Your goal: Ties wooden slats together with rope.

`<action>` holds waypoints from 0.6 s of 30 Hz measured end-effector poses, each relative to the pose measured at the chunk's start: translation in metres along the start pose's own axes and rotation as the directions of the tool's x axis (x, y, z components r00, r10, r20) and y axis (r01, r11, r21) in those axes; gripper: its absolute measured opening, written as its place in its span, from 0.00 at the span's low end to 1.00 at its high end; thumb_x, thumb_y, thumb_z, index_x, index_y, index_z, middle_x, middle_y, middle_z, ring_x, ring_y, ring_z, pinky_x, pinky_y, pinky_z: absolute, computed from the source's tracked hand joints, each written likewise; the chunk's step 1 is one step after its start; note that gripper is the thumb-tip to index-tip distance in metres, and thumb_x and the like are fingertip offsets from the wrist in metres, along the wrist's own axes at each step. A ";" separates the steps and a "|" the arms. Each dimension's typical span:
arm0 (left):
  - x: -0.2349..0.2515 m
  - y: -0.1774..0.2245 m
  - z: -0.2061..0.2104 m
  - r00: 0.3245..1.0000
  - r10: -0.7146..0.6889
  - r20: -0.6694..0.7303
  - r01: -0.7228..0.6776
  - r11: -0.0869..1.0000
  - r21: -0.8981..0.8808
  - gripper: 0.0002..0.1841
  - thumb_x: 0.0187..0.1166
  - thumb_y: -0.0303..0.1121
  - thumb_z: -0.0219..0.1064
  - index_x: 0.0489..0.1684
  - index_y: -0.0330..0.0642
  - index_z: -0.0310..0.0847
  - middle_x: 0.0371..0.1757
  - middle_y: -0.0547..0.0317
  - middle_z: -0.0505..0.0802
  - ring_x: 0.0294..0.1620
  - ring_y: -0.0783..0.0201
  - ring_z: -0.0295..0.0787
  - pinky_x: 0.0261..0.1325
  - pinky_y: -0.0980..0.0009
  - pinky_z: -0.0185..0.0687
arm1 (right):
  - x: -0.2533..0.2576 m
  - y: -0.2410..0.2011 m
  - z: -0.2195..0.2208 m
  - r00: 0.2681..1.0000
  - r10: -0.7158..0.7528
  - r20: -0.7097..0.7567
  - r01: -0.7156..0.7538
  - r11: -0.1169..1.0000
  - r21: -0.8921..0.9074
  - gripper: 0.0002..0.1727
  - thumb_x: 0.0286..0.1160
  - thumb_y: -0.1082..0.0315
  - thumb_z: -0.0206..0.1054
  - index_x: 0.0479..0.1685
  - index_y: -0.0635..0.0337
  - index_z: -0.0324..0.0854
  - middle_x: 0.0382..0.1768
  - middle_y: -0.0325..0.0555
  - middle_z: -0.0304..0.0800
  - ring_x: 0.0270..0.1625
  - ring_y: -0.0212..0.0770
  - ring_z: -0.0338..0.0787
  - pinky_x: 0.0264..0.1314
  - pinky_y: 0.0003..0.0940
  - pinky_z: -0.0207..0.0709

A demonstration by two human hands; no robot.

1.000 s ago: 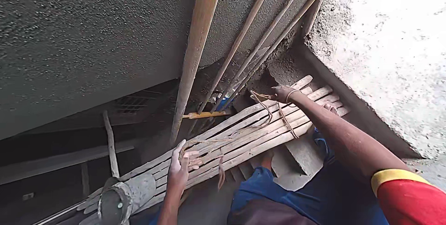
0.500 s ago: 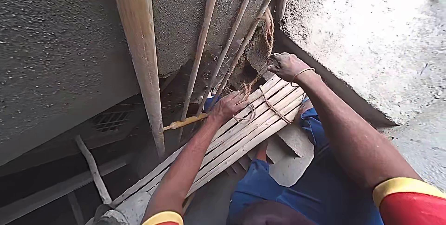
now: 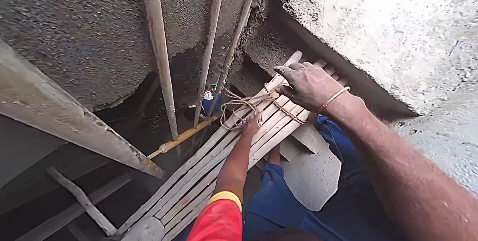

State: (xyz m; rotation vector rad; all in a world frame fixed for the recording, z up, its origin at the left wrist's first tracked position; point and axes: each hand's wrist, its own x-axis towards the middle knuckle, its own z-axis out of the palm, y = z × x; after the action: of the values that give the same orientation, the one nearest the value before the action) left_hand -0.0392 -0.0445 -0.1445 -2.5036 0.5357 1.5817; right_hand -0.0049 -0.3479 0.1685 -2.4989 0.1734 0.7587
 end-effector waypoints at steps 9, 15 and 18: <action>0.012 0.005 -0.030 0.952 -0.065 -0.298 0.071 0.997 0.007 0.21 0.85 0.30 0.53 0.75 0.46 0.80 0.69 0.46 0.89 0.73 0.47 0.83 0.78 0.47 0.71 | 0.011 0.009 0.025 0.989 0.010 0.150 0.007 0.994 -0.112 0.31 0.83 0.43 0.64 0.84 0.39 0.73 0.65 0.50 0.87 0.68 0.58 0.85 0.61 0.60 0.79; 0.025 -0.037 -0.142 0.829 0.177 -0.530 -0.032 0.962 0.271 0.32 0.83 0.22 0.55 0.87 0.62 0.66 0.59 0.43 0.91 0.61 0.40 0.87 0.68 0.43 0.75 | -0.012 0.001 0.009 0.993 -0.086 -0.080 0.082 0.995 -0.054 0.35 0.83 0.43 0.63 0.89 0.42 0.66 0.65 0.50 0.88 0.64 0.56 0.87 0.62 0.56 0.79; 0.051 -0.020 -0.158 0.867 0.165 -0.469 0.003 0.942 0.336 0.28 0.87 0.24 0.51 0.88 0.49 0.64 0.60 0.40 0.92 0.65 0.40 0.87 0.75 0.45 0.71 | -0.018 0.000 0.007 0.994 -0.057 -0.093 0.052 0.997 -0.054 0.39 0.83 0.42 0.63 0.92 0.42 0.60 0.68 0.50 0.87 0.69 0.56 0.85 0.65 0.56 0.78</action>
State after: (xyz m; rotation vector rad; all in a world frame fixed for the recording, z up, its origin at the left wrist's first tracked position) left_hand 0.1219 -0.0843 -0.1221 -2.6258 0.8933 0.7601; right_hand -0.0232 -0.3450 0.1729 -2.5796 0.1200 0.6308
